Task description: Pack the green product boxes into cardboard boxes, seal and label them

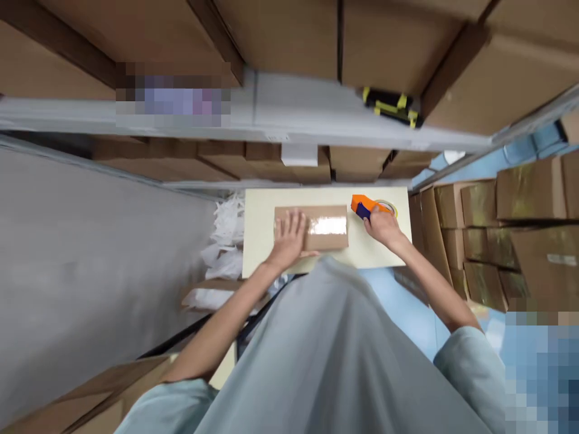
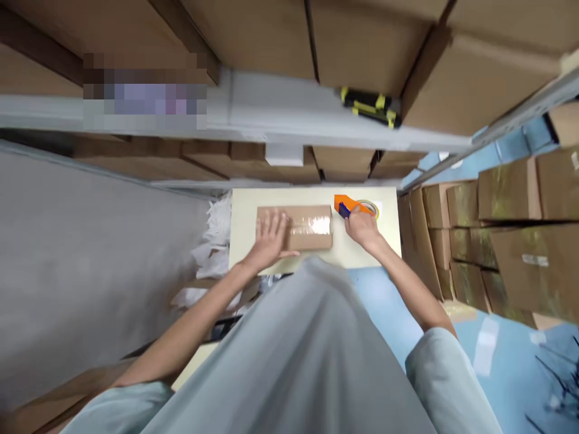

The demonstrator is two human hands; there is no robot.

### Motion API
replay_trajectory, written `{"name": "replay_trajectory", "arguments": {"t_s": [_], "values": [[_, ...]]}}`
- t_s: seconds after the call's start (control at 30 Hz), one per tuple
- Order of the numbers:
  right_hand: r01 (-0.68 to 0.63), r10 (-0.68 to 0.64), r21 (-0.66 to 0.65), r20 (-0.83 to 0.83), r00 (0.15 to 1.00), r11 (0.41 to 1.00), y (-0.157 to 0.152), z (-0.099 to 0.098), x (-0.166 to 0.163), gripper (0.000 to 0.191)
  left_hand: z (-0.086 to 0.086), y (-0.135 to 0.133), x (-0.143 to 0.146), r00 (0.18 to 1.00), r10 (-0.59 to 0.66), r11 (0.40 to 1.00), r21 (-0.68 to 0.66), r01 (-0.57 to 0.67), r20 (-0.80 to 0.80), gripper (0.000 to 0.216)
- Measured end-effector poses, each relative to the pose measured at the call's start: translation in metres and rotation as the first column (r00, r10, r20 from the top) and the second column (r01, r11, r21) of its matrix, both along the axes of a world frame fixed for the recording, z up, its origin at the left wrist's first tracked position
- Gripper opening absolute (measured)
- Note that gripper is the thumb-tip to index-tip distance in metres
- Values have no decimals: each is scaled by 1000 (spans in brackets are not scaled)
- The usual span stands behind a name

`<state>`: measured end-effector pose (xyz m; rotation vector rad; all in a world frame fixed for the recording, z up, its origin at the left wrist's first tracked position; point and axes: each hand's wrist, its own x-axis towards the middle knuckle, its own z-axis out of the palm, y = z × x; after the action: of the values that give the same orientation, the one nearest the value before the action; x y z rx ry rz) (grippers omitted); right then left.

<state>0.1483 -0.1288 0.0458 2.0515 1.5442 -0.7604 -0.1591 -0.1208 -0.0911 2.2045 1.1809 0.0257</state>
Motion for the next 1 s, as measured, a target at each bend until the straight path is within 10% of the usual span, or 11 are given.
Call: {"name": "replay_trajectory", "arguments": {"t_s": [0.27, 0.5, 0.67, 0.77, 0.87, 1.0], "values": [[-223, 252, 469, 2, 968, 854, 127, 98, -48, 55, 94, 109, 88, 949, -152, 906, 422, 23, 275, 136], [-336, 365, 512, 47, 930, 790, 219, 102, -77, 51, 127, 179, 78, 967, -19, 941, 331, -69, 256, 139], [-332, 363, 467, 26, 932, 819, 239, 79, -72, 55, 103, 157, 70, 964, 8, 967, 242, -75, 267, 137], [-266, 339, 630, 3, 941, 730, 217, 58, -60, 66, 70, 124, 50, 961, 97, 985, 116, -131, 260, 134], [-115, 250, 754, -68, 966, 647, 154, 24, -50, 73, 26, 78, 9, 934, 260, 964, -14, -265, 247, 130], [72, 95, 625, -231, 968, 777, 32, -38, -56, 75, -23, 12, -45, 809, 545, 838, -129, -530, 218, 115]]}}
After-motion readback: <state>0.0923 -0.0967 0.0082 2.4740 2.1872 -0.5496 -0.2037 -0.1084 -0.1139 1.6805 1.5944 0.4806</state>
